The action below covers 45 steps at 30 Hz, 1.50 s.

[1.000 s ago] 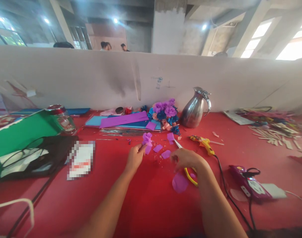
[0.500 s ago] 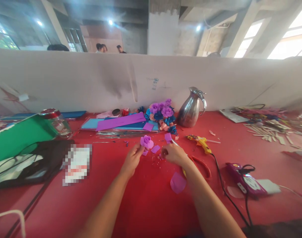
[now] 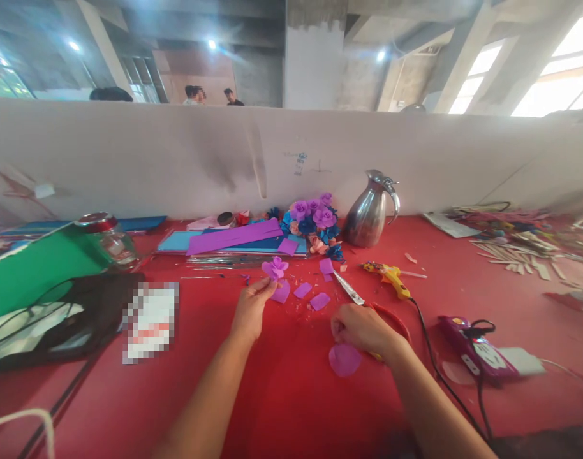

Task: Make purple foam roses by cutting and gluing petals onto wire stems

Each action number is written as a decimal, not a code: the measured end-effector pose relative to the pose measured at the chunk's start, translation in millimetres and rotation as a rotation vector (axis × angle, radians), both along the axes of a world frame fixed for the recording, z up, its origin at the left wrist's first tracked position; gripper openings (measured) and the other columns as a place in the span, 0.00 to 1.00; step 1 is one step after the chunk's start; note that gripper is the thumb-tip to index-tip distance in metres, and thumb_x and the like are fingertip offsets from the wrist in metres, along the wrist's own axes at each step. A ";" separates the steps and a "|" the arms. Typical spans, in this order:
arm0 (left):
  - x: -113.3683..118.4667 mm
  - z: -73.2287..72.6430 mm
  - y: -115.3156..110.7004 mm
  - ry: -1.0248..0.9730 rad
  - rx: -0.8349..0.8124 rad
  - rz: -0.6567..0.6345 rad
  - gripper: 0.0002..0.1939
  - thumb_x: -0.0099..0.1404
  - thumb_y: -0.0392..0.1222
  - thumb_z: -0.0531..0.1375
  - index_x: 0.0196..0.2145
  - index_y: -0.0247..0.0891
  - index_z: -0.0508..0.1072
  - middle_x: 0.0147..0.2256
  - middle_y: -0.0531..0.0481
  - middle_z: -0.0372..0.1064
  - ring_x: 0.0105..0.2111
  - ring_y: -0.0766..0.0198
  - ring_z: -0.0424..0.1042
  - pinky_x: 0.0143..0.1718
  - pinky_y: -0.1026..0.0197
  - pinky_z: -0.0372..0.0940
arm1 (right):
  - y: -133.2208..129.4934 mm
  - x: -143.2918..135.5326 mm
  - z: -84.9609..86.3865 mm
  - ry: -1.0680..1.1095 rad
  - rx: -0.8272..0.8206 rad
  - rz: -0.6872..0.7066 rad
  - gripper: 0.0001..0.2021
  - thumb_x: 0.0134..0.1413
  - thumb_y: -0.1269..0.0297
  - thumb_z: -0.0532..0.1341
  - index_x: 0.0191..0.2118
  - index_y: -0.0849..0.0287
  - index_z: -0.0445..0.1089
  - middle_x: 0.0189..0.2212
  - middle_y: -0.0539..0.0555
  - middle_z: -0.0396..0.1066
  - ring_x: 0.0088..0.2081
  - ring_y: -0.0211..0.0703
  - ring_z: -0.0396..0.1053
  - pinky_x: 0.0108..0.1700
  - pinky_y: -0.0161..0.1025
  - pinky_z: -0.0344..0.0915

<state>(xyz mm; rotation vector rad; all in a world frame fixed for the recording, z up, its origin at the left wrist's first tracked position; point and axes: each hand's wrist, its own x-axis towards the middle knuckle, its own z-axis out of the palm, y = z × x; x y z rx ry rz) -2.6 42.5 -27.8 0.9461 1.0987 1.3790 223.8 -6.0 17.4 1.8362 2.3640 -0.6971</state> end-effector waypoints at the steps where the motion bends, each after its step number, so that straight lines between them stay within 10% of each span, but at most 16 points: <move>1: 0.4 0.9 0.4 -0.016 -0.021 0.014 0.15 0.44 0.47 0.69 0.29 0.37 0.80 0.29 0.47 0.78 0.38 0.58 0.72 0.49 0.57 0.58 | -4.9 1.8 -2.8 0.018 0.022 -0.010 0.09 0.42 0.74 0.58 0.28 0.56 0.75 0.30 0.49 0.75 0.32 0.38 0.70 0.27 0.32 0.50; 10: 0.6 6.5 -3.7 0.128 -0.047 0.084 0.18 0.43 0.47 0.69 0.33 0.36 0.80 0.33 0.46 0.79 0.37 0.56 0.74 0.44 0.55 0.63 | 1.1 -9.5 -33.1 0.192 0.293 -0.121 0.08 0.49 0.75 0.55 0.31 0.59 0.70 0.27 0.52 0.72 0.29 0.39 0.68 0.30 0.32 0.53; 18: -2.8 2.9 0.1 0.302 0.017 0.103 0.16 0.47 0.47 0.66 0.34 0.36 0.80 0.34 0.46 0.79 0.39 0.53 0.74 0.43 0.55 0.65 | 57.6 -57.2 -22.6 0.407 0.439 -0.320 0.21 0.48 0.77 0.54 0.50 0.63 0.67 0.47 0.61 0.70 0.42 0.43 0.70 0.43 0.35 0.63; 23: -0.2 -2.8 0.3 0.380 0.095 0.008 0.18 0.53 0.49 0.63 0.38 0.34 0.79 0.36 0.43 0.78 0.38 0.52 0.74 0.42 0.53 0.66 | 55.2 -74.2 -15.9 0.835 0.451 -0.162 0.21 0.52 0.68 0.56 0.53 0.55 0.63 0.43 0.52 0.72 0.31 0.37 0.71 0.37 0.34 0.67; 27: 10.3 -6.5 -6.3 0.681 0.280 0.041 0.19 0.56 0.43 0.61 0.45 0.38 0.76 0.42 0.42 0.75 0.43 0.53 0.72 0.46 0.50 0.65 | 55.5 -66.2 9.7 0.842 0.835 -0.352 0.14 0.59 0.65 0.49 0.45 0.58 0.69 0.42 0.57 0.72 0.43 0.44 0.70 0.46 0.38 0.65; 32: 19.9 -10.1 -15.6 1.080 0.522 -0.181 0.20 0.54 0.32 0.62 0.45 0.47 0.77 0.41 0.47 0.73 0.45 0.55 0.67 0.49 0.49 0.62 | 107.0 -35.0 80.5 0.707 1.323 -0.577 0.18 0.62 0.65 0.46 0.52 0.60 0.66 0.49 0.62 0.67 0.51 0.46 0.65 0.51 0.42 0.62; 38: 20.1 -8.7 -18.5 1.204 0.567 -0.325 0.11 0.58 0.38 0.63 0.39 0.47 0.79 0.38 0.48 0.73 0.41 0.56 0.66 0.45 0.50 0.62 | 188.3 -14.3 114.5 0.457 0.964 -0.499 0.24 0.50 0.73 0.52 0.55 0.62 0.65 0.49 0.62 0.68 0.50 0.48 0.66 0.52 0.40 0.60; 45: 21.9 -18.8 -15.3 1.183 0.561 -0.304 0.10 0.58 0.38 0.61 0.38 0.44 0.79 0.37 0.47 0.72 0.40 0.55 0.67 0.43 0.50 0.62 | 136.7 -25.3 47.6 0.615 0.693 -0.465 0.19 0.49 0.72 0.52 0.47 0.59 0.71 0.42 0.55 0.74 0.40 0.41 0.72 0.44 0.35 0.65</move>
